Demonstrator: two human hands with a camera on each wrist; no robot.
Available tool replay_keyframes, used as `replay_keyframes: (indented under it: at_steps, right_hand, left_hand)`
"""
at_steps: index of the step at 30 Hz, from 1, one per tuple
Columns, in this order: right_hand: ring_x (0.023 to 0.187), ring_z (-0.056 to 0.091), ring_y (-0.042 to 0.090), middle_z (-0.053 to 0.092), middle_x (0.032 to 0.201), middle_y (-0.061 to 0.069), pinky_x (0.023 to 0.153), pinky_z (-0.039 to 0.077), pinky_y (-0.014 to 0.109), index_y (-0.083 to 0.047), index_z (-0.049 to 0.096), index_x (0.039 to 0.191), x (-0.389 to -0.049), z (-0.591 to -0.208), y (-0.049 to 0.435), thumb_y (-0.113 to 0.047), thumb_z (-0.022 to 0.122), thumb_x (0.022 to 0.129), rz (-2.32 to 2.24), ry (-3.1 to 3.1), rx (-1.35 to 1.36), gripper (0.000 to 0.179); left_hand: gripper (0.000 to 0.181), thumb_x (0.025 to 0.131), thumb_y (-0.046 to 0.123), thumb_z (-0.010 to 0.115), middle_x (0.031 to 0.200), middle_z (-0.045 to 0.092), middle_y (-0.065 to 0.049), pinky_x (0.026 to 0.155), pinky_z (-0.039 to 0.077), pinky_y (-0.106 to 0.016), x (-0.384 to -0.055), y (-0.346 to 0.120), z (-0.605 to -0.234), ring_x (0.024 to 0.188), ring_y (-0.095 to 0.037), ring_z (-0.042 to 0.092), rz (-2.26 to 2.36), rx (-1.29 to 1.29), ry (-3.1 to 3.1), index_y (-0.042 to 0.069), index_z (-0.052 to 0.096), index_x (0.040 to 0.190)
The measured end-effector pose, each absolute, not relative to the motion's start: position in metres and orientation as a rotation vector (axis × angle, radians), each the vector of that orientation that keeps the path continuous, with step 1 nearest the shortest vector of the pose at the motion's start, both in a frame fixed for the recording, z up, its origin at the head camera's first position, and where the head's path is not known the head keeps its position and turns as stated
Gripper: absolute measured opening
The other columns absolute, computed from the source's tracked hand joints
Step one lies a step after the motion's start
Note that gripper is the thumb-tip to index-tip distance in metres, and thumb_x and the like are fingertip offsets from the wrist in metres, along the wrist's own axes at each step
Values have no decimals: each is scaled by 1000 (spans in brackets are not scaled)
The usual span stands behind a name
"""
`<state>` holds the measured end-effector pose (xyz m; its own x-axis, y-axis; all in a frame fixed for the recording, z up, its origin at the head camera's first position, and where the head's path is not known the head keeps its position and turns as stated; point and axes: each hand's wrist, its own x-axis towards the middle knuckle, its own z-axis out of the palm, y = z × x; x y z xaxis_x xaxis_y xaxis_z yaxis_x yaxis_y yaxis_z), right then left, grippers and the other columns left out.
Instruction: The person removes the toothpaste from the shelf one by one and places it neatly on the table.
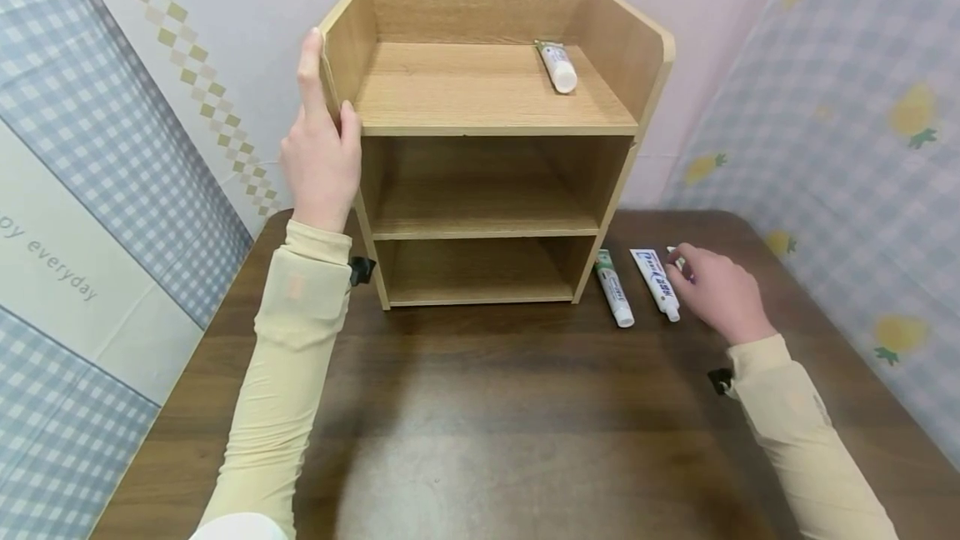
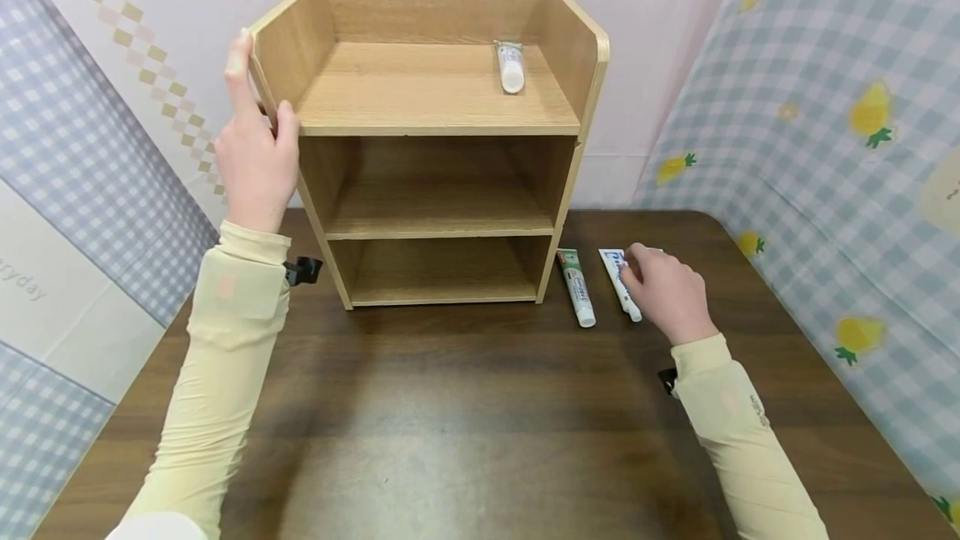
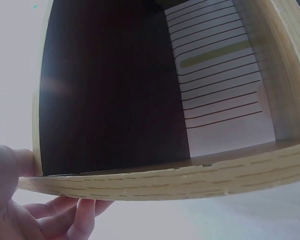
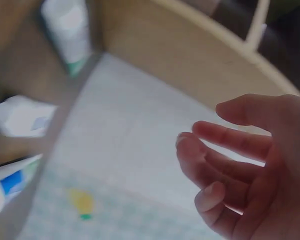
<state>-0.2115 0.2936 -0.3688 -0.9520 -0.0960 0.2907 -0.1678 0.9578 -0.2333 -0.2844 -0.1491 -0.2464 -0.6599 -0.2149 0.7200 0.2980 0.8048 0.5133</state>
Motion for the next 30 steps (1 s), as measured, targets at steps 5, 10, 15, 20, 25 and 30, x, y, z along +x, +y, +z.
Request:
replay_keyframes:
  at_steps: [5,10,15,20,25,30]
  right_hand:
    - [67,62,24,71,83,9,50,41,40,-10,67,101,-206,-347,271,-16,53,92,372,-2669,298,17]
    - [64,60,21,72,83,5,52,41,39,-12,67,98,-204,-325,250,-12,55,90,374,-2496,385,14]
    - [61,61,23,73,84,8,54,42,41,-10,68,100,-205,-304,232,-10,56,89,398,-2356,466,16]
    - [68,63,25,70,80,10,58,44,39,-6,67,104,-212,-286,218,-8,56,90,415,-2265,524,18]
    - [73,61,23,66,82,10,60,41,35,-3,65,110,-221,-267,203,-7,53,93,428,-2241,570,21]
    - [73,57,22,63,84,10,61,39,34,-3,63,113,-234,-249,189,-9,51,94,437,-2244,610,23]
  left_hand:
    - [58,98,21,40,141,55,-12,53,31,-34,-284,-149,-246,58,-26,41,-791,-61,-2156,33,19,151]
    - [59,98,20,40,146,50,-5,53,31,-33,-283,-149,-245,57,-25,40,-795,-51,-2157,34,19,151]
    - [58,98,21,40,141,55,-11,53,31,-34,-283,-148,-246,57,-26,41,-786,-50,-2161,34,19,151]
    - [58,98,21,40,131,61,-20,52,31,-35,-285,-147,-247,57,-27,42,-771,-66,-2163,33,19,151]
    - [58,98,21,40,124,64,-23,52,31,-35,-285,-148,-247,57,-27,41,-763,-59,-2166,32,19,151]
    - [58,98,21,41,129,62,-21,52,31,-34,-286,-147,-248,57,-26,41,-749,-55,-2164,32,19,151]
